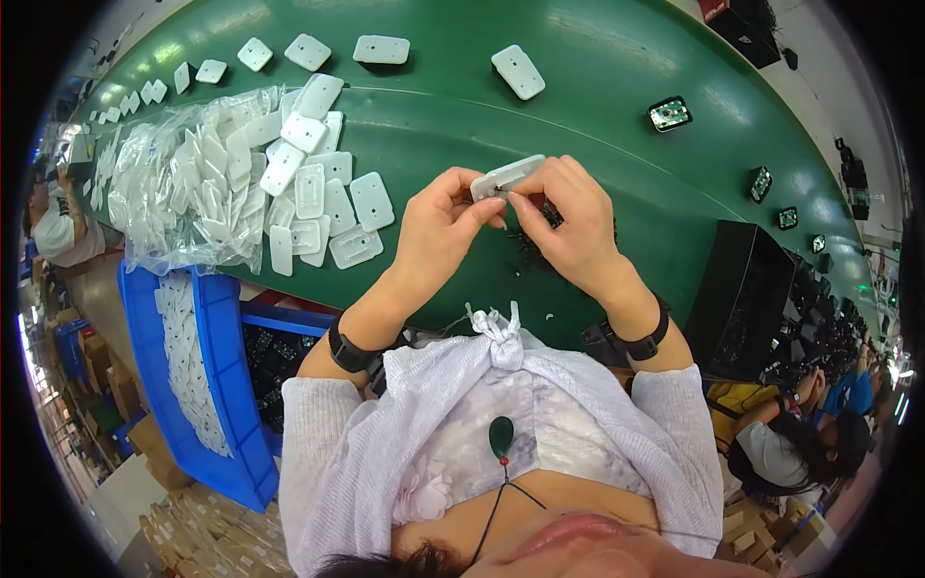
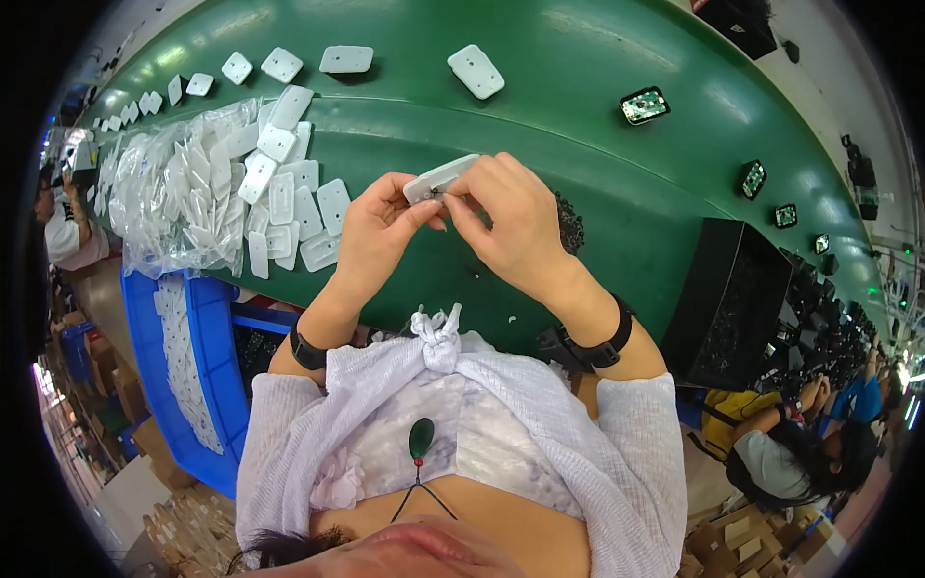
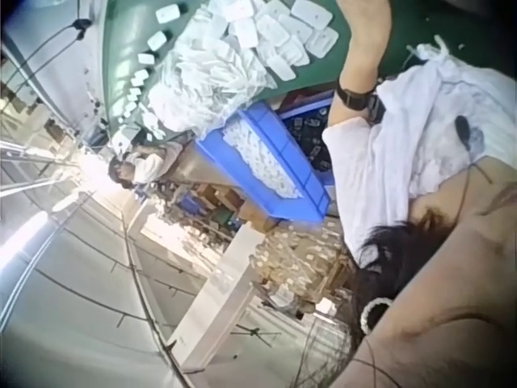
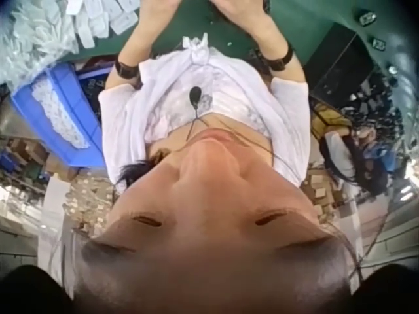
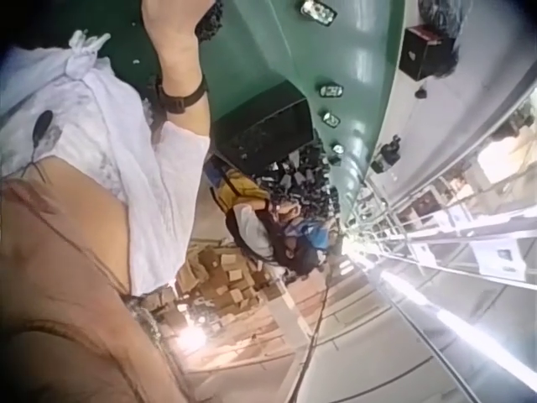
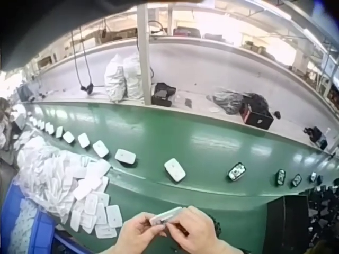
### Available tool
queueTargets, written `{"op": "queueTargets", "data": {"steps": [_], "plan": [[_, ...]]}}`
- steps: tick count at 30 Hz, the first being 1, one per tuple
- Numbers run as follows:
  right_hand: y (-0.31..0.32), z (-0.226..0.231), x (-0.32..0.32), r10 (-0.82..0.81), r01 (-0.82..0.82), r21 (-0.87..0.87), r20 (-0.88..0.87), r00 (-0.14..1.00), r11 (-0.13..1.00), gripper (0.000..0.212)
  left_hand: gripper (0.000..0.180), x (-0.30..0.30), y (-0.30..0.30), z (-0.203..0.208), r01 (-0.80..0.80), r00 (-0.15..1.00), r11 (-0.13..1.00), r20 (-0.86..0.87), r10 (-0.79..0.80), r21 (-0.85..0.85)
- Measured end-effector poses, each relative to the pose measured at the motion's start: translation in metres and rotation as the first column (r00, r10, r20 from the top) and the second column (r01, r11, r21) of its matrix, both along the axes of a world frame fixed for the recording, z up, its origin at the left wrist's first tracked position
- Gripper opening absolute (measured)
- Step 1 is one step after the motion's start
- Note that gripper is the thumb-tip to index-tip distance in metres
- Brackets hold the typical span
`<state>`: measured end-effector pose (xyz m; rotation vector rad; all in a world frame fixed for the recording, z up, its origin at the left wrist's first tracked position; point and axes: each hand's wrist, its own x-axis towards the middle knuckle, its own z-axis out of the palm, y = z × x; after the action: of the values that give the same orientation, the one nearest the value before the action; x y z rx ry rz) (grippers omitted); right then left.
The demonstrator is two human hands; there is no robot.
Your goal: Manually assemble electronic devices by inserting green circuit boards into white plastic housings and organizing them in bins.
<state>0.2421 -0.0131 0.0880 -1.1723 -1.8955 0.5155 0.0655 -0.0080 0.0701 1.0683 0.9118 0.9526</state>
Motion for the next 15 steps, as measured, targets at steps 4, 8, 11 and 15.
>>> {"op": "queueTargets", "data": {"steps": [4, 8, 11, 15], "plan": [[0.000, -0.002, -0.002, -0.083, 0.040, -0.216, -0.195, 0.977, 0.975, 0.007, 0.008, 0.007, 0.001, 0.001, -0.055, 0.998, 0.997, -0.003, 0.055, 0.060], [-0.001, -0.010, -0.006, -0.173, -0.024, -0.441, -0.401, 0.900, 0.897, 0.008, 0.005, 0.012, 0.003, 0.000, -0.111, 0.986, 0.956, -0.091, 0.140, 0.273], [-0.007, -0.017, -0.007, -0.164, 0.051, -0.342, -0.312, 0.936, 0.938, 0.010, 0.004, 0.010, 0.002, -0.004, -0.067, 0.950, 0.894, -0.245, 0.193, 0.443], [-0.011, -0.019, -0.004, -0.156, 0.121, -0.187, -0.186, 0.970, 0.975, 0.018, 0.005, 0.008, -0.001, -0.005, -0.051, 0.979, 0.949, -0.171, 0.109, 0.310]]}}
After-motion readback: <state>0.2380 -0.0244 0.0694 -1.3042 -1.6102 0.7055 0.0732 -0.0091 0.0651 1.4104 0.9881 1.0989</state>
